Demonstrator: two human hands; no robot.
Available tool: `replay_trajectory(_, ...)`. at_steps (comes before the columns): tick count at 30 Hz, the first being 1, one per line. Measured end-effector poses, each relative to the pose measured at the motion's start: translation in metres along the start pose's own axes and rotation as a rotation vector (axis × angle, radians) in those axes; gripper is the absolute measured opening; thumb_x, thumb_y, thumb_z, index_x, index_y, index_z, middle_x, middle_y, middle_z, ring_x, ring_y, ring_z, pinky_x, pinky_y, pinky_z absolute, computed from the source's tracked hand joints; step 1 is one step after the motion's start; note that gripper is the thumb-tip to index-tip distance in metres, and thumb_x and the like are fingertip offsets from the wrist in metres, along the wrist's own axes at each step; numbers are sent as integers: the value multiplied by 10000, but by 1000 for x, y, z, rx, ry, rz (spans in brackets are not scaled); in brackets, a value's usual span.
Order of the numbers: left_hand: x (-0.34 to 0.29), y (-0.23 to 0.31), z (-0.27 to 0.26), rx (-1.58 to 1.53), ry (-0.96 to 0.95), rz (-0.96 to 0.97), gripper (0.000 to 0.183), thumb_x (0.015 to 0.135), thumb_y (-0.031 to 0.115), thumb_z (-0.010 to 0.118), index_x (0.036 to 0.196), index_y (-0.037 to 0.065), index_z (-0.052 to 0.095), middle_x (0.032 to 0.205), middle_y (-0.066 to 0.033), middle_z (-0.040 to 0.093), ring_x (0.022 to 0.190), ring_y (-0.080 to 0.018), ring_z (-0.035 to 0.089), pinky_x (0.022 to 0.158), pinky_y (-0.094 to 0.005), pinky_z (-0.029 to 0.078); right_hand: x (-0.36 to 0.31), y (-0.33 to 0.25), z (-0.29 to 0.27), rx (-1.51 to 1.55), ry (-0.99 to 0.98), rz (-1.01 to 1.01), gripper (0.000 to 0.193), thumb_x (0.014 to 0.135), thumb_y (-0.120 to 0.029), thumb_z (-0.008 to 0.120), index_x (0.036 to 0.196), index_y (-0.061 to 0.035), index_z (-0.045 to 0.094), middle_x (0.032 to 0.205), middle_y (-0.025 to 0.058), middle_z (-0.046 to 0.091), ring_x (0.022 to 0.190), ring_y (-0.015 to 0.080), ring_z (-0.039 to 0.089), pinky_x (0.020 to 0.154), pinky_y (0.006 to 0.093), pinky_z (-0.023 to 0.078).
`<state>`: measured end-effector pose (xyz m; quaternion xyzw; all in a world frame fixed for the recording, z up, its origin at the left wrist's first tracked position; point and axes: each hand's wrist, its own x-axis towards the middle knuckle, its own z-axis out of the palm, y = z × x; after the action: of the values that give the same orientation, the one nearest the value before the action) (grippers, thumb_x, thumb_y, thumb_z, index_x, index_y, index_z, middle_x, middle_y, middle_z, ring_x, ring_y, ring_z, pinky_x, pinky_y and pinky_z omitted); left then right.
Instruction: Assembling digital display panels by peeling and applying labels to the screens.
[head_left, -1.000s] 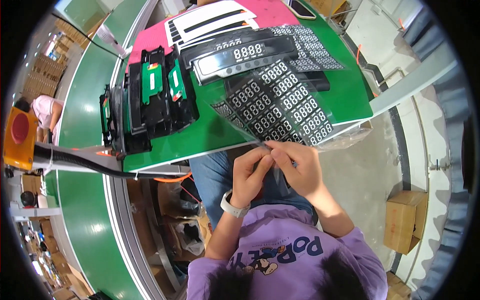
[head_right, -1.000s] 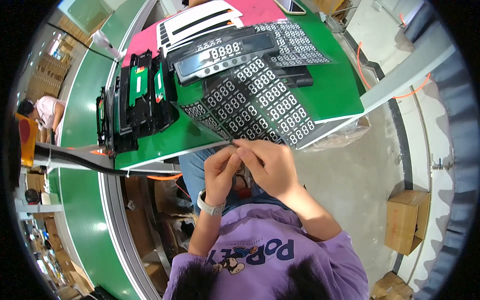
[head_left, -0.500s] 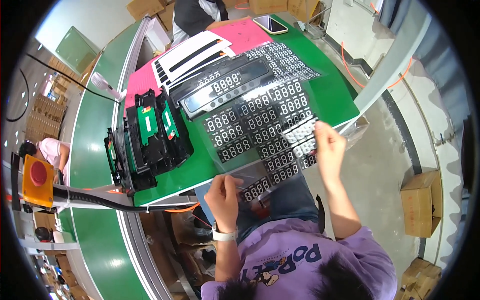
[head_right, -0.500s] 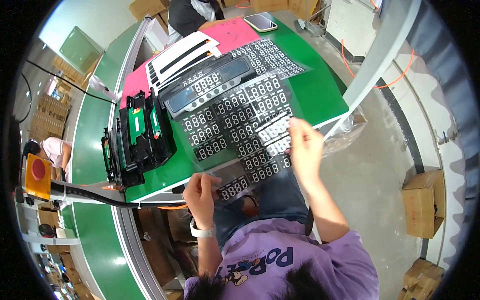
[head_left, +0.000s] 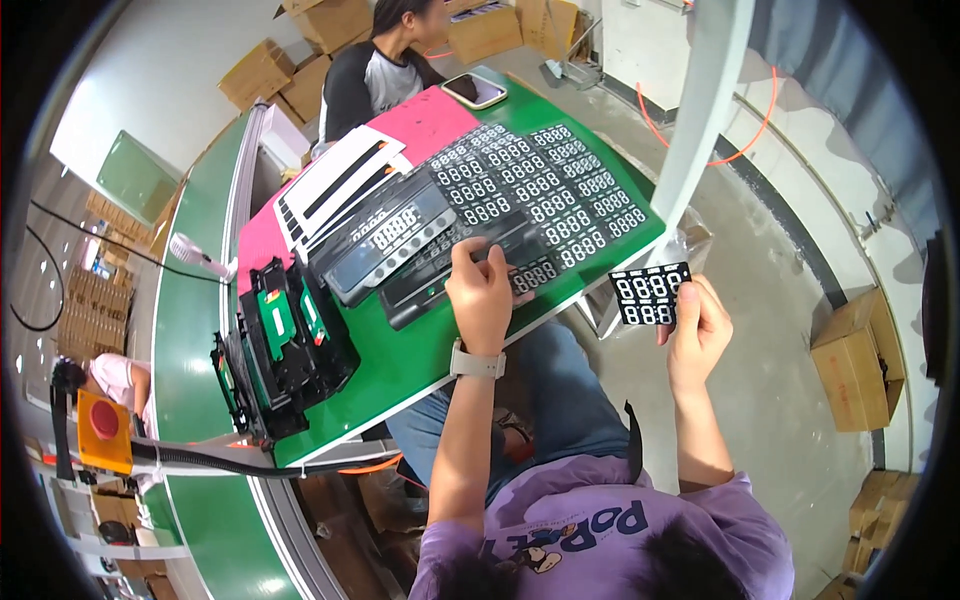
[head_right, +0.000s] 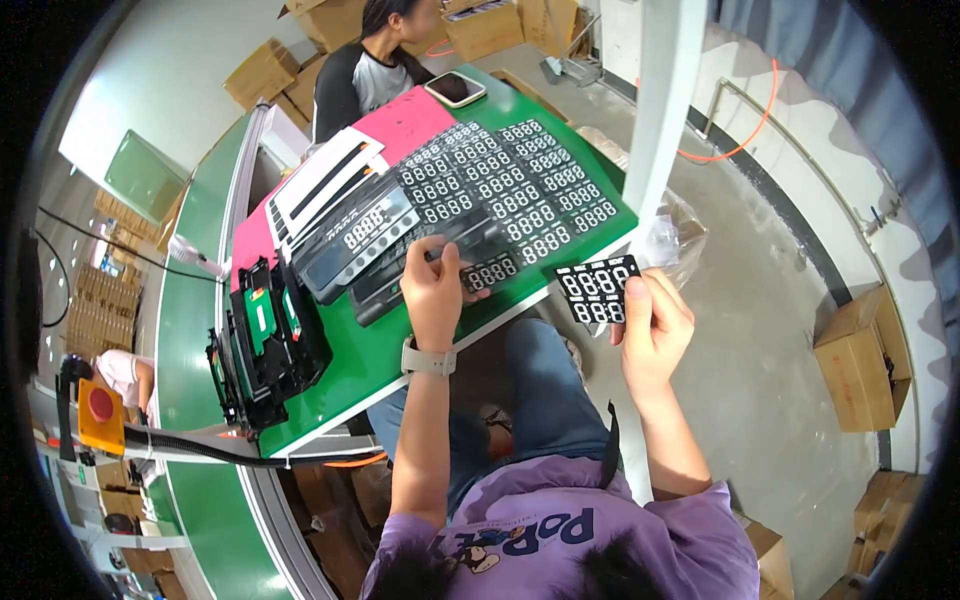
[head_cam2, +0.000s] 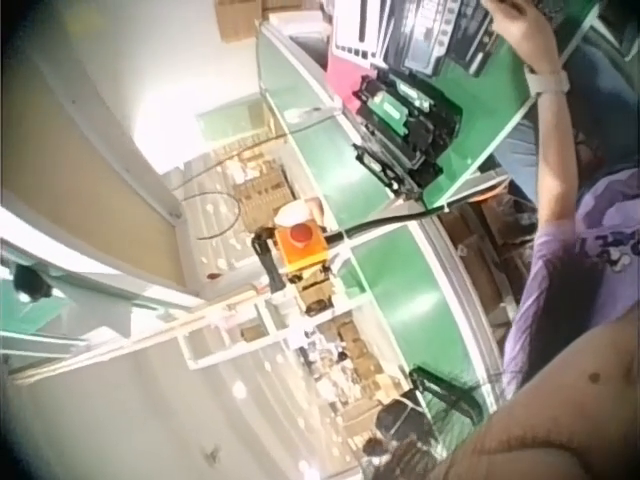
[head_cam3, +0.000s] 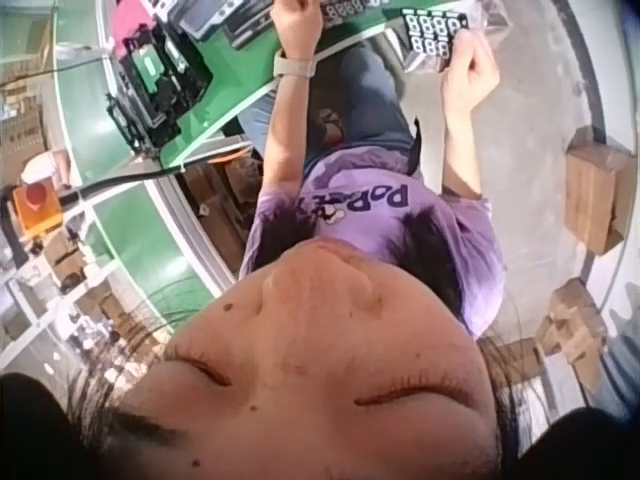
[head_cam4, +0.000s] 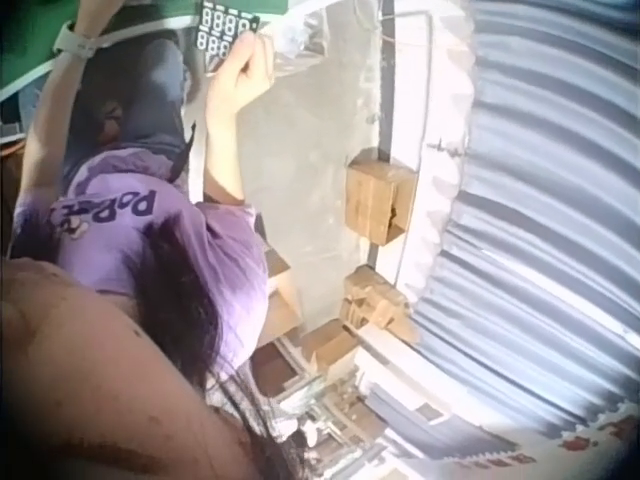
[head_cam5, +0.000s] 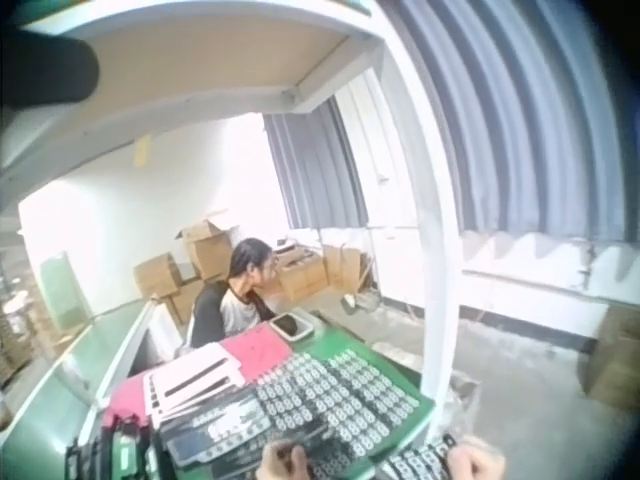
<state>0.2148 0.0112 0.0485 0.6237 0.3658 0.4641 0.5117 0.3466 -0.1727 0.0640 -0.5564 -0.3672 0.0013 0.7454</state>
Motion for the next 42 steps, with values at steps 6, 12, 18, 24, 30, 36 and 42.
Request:
replay_trajectory(6,-31,21,-4,793,423,601,307,902,212,712,1109,19,592,707,-76,592,567,-214,576,557,-339,480,-8,8,-6,-251,1,-223,143,943,-69,629,923,55,697,824,107,636,516,109,564,445,244,432)
replay_trajectory(12,-86,54,-23,-372,-473,-482,425,1038,348,477,878,17,689,702,-27,638,600,-70,537,519,-210,380,1,9,23,-367,-408,-856,378,667,-210,826,959,9,725,818,58,649,590,174,608,479,265,431)
replay_trajectory(18,-98,51,-35,-252,-334,-307,315,1017,188,569,771,10,655,727,-26,656,603,-75,564,541,-219,410,-6,10,26,-330,-446,-947,373,628,-239,858,892,-18,714,735,24,622,552,135,574,467,240,397)
replay_trajectory(24,-112,38,-49,-633,0,-366,233,1039,202,529,1182,26,583,1051,-76,660,889,-139,641,719,-252,502,-16,-2,34,-200,-522,-858,352,659,-224,887,883,-18,709,765,33,636,570,152,598,470,235,414)
replay_trajectory(30,-129,29,-59,-574,-53,-266,417,862,-75,666,1227,34,496,1177,-127,598,1055,-158,585,841,-278,504,-44,-15,61,-88,-703,-886,325,711,-278,858,874,-51,694,809,45,631,606,171,631,486,257,471)
replay_trajectory(36,-145,19,-105,-446,412,33,451,862,-124,644,1260,5,477,1121,-88,618,1034,-161,602,843,-278,515,-41,-38,93,-90,-1207,-662,434,707,-303,834,1069,-119,682,1113,72,636,776,233,675,597,317,523)
replay_trajectory(42,-161,9,-161,-455,681,154,506,850,-151,628,1294,18,453,1107,-84,614,1007,-136,604,780,-228,516,-54,-61,189,10,-1099,-402,297,809,-146,754,1072,-56,649,922,109,638,716,276,656,629,361,527)
